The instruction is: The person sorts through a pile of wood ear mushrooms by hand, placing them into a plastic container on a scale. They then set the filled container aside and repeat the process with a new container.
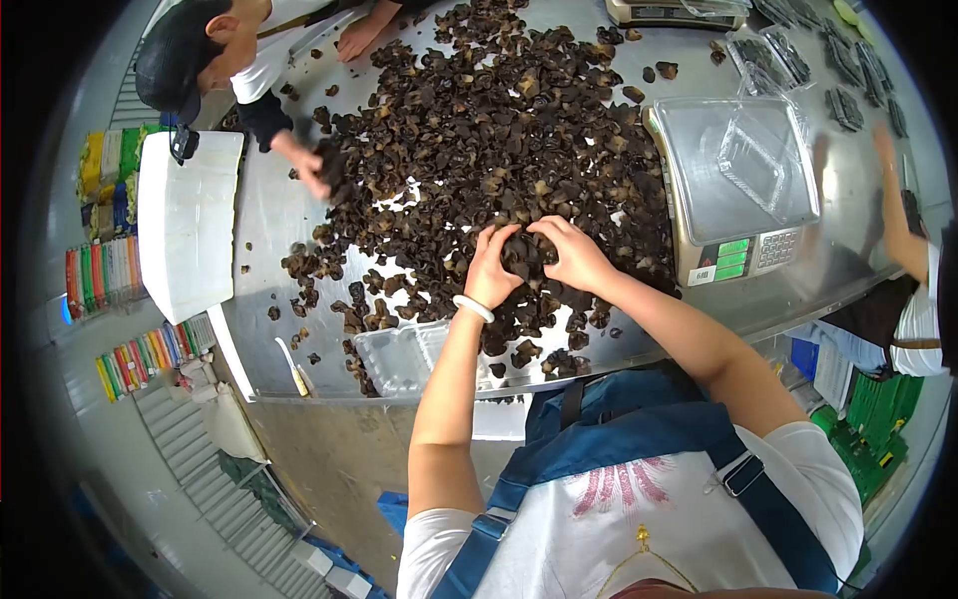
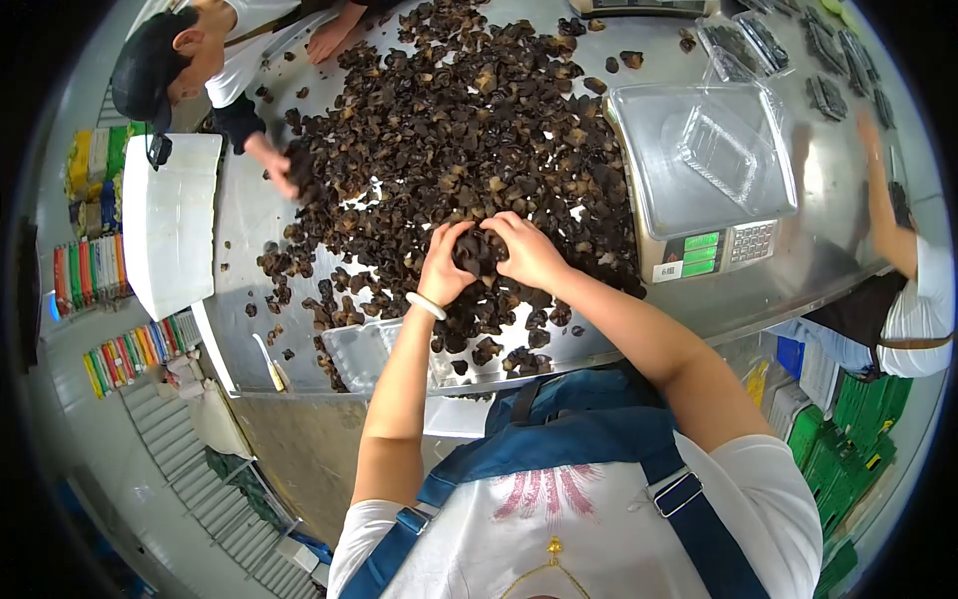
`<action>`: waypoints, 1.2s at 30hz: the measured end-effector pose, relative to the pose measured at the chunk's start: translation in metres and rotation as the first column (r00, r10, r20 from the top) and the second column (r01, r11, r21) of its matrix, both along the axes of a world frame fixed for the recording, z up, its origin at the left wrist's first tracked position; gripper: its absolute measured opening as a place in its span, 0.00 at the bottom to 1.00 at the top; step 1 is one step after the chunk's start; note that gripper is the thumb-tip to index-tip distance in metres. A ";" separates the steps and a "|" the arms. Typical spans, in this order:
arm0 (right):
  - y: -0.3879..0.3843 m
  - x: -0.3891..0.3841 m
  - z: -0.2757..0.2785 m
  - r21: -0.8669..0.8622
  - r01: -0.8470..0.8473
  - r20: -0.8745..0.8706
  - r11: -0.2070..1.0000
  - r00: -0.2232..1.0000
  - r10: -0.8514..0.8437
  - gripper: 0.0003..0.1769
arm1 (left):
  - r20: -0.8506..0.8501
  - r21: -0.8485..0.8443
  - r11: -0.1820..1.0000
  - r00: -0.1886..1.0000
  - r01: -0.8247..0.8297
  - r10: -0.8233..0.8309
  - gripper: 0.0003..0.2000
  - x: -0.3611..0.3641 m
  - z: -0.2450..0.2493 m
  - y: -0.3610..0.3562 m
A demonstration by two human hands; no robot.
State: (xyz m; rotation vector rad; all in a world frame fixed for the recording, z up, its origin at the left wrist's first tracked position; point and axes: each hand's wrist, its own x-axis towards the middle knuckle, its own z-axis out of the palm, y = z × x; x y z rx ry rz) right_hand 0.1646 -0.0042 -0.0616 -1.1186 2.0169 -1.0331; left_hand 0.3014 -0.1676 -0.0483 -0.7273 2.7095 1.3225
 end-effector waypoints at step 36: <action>0.324 -0.278 0.084 -0.258 0.645 0.243 0.720 0.764 -0.597 0.33 | -0.242 0.143 0.990 0.969 -0.005 0.040 0.27 -0.324 0.089 0.247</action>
